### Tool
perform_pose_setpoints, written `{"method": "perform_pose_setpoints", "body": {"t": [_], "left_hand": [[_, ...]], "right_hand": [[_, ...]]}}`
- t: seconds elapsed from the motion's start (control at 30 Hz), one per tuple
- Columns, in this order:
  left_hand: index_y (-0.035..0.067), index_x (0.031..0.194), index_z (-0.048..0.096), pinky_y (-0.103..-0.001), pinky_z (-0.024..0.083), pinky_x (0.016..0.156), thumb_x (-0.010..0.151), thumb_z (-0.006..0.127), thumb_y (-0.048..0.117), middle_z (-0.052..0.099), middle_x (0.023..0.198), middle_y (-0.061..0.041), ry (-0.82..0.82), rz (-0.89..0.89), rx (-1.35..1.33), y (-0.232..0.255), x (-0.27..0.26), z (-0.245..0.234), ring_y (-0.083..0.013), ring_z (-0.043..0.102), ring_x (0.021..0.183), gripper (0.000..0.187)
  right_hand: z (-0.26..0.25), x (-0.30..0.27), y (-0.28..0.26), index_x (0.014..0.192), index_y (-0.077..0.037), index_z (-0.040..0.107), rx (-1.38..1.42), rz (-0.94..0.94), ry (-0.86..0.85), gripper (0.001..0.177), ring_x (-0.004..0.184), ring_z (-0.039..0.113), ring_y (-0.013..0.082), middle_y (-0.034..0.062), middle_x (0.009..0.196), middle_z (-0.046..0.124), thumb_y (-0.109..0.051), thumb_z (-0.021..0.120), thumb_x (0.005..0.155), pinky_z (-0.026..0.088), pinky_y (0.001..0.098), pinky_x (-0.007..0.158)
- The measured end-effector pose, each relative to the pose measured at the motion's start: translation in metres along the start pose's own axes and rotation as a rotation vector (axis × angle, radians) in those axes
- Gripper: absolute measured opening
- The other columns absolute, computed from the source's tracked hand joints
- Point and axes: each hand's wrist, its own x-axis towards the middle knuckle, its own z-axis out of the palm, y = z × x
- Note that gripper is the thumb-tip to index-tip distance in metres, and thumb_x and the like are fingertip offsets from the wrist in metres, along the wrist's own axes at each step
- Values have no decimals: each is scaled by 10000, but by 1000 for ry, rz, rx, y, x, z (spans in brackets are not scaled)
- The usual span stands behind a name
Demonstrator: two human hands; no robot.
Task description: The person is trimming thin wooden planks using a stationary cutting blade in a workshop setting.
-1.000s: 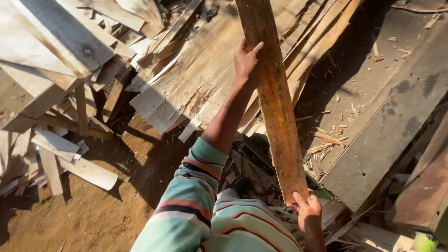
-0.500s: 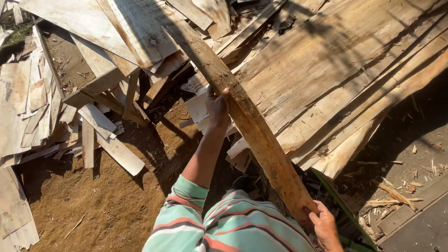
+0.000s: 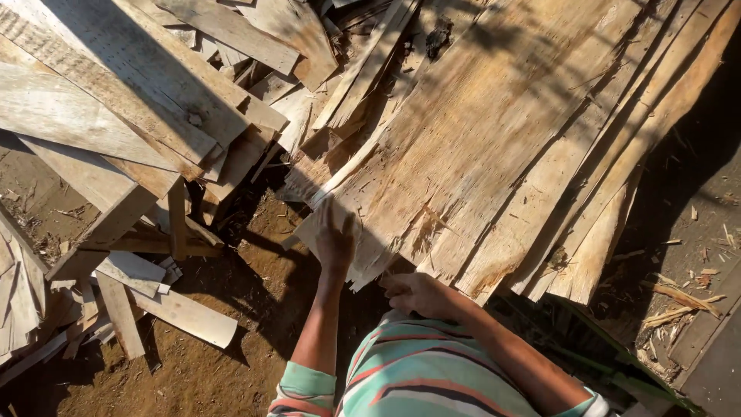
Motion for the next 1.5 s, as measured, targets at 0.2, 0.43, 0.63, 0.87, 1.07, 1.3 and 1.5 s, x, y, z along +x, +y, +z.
{"method": "perform_pose_setpoints", "body": {"t": [0.2,0.43,0.63,0.87,1.07,1.3,1.5], "left_hand": [[140,1599,312,-531,196,1291,1029,537,503,379,1642,-152,-259,161,153,9,24,86,-363,292,1555,713],[52,1651,82,-585,79,1278,1042,562,530,163,1670,-273,-235,338,34,3,64,180,-420,136,1583,911],[94,1643,156,-597,98,1253,923,691,480,210,1681,-239,-157,367,-275,30,73,164,-408,148,1564,976],[80,1613,256,-606,369,1170,870,727,576,320,1649,-207,-329,-37,-398,-7,110,177,-389,371,1493,1010],[61,1600,266,-612,382,1144,845,739,581,360,1618,-214,-329,-5,-319,-1,127,169,-401,420,1451,1032],[-9,1569,337,-597,378,1158,918,756,416,416,1586,-228,-335,7,-400,5,130,154,-399,457,1443,884],[12,1521,441,-534,465,1127,908,748,361,534,1510,-196,-350,2,-413,19,122,136,-329,583,1334,769]], "right_hand": [[-17,-21,121,1393,-14,619,484,78,370,508,996,700,212,170,1152,709,-77,725,901,583,353,898],[-55,8,131,1507,-1,442,627,-297,1019,667,1251,611,249,162,1395,587,-82,711,902,515,353,1045],[-99,33,112,1569,-47,344,555,-89,1219,875,1325,512,261,180,1492,475,-193,776,823,477,404,1053],[-117,24,87,1552,36,342,691,150,1201,883,1153,607,306,216,1392,540,-126,790,808,536,406,926],[-129,22,86,1483,46,444,680,211,1232,787,1069,649,255,205,1305,625,-77,786,785,573,384,835],[-136,27,104,1396,22,596,791,195,1315,628,1246,598,320,235,1361,636,-90,739,795,490,419,1019],[-142,33,116,1476,35,357,996,-77,1346,793,1466,332,343,310,1564,333,-119,814,846,272,488,1183]]}}
